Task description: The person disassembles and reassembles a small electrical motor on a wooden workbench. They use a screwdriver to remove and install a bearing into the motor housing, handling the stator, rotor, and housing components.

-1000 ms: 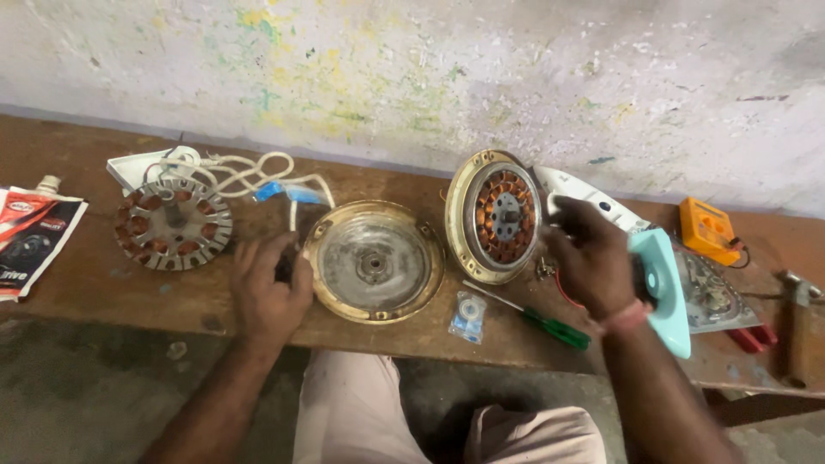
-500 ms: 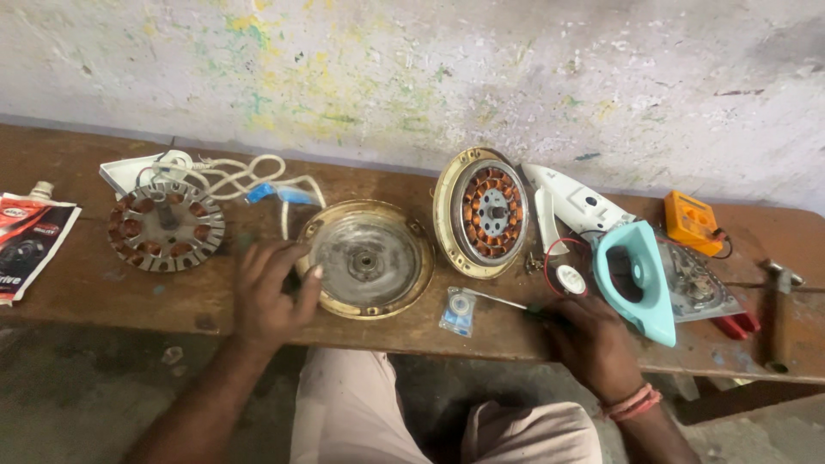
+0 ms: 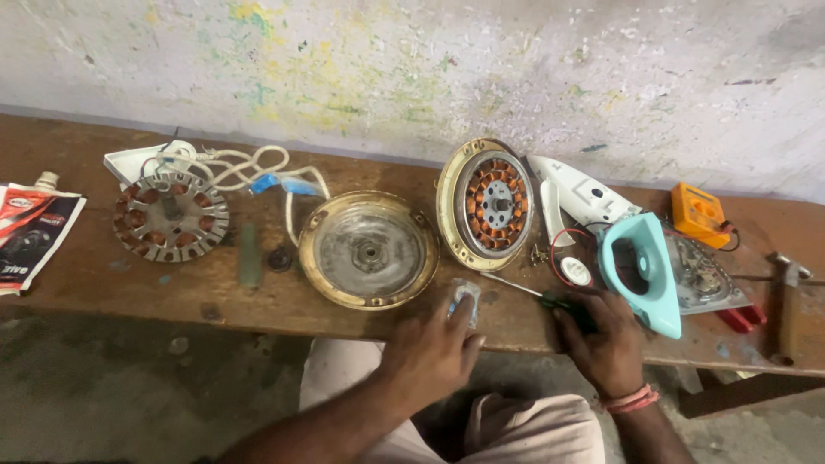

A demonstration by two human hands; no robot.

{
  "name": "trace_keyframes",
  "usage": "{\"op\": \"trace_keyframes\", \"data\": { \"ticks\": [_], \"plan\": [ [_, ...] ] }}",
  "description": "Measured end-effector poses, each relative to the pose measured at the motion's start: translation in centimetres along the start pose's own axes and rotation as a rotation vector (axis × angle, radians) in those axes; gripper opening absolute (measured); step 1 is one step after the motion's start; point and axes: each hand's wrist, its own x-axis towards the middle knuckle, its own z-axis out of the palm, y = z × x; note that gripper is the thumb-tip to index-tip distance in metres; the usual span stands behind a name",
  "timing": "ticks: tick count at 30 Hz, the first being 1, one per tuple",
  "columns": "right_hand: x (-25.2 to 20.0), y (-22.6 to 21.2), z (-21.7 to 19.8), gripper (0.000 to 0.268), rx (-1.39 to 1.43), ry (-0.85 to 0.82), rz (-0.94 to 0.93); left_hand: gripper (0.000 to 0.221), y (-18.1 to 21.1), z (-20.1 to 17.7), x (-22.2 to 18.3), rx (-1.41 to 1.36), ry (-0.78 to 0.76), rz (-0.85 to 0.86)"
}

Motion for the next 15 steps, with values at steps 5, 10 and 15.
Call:
{"op": "trace_keyframes", "data": {
  "ticks": [5,10,15],
  "plan": [
    [-0.1,-0.1,-0.3,0.021,-0.003,0.009,-0.006,0.051,0.4,2.4,2.4,0.141,-0.194,-0.214],
    [-0.3,0.0,0.0,0.022,-0.018,0.03,-0.012,0.025,-0.6,3.6,2.2,0.232,0.004,-0.061],
    [-0.2,0.1,-0.2,0.026,0.023,0.064,-0.01,0.019,-1.1,2.2,1.6,-0.057,0.136,-0.036]
  ]
}}
